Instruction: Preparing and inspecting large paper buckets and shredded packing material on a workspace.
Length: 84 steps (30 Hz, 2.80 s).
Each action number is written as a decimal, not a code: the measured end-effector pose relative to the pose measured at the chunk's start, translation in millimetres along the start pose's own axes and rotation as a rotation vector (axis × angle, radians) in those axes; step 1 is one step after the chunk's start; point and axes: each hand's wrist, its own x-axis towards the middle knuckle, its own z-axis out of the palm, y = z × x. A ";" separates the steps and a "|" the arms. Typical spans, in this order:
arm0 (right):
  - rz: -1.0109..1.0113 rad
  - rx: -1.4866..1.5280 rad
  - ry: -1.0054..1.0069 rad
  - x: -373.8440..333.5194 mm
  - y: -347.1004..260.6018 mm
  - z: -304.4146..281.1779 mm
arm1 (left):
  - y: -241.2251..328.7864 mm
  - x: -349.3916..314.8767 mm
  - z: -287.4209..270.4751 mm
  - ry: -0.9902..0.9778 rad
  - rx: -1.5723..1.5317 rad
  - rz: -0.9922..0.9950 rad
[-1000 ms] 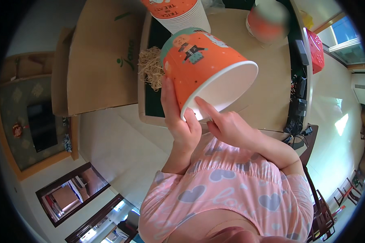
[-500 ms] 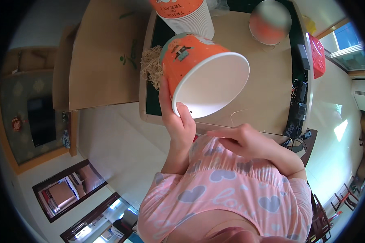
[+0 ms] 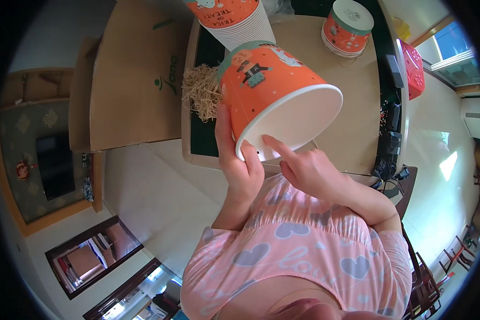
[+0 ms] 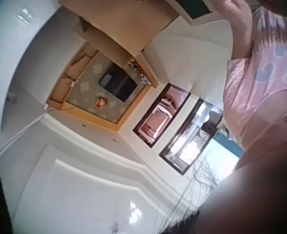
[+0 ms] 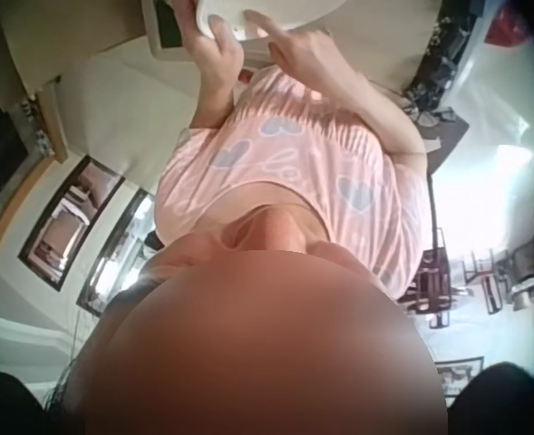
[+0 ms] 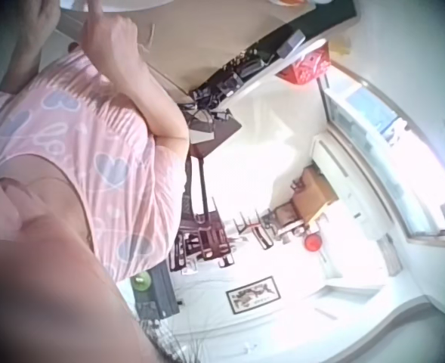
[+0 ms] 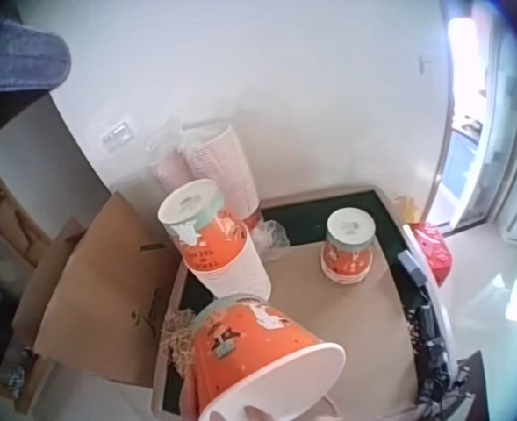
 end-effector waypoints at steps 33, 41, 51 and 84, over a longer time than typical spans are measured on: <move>-0.021 0.007 0.029 8.1 3.9 9.2 | -2.6 -0.8 -2.4 0.013 0.101 0.090; -0.021 0.157 -0.195 -8.9 -5.9 -6.5 | -13.8 0.3 0.3 0.077 -0.044 -0.018; -0.090 -0.013 0.131 14.1 11.1 17.5 | -8.5 -2.2 5.8 0.021 -0.040 0.035; 0.549 0.818 0.244 -64.2 140.8 20.3 | -81.0 -93.3 108.1 -0.132 -0.563 -0.873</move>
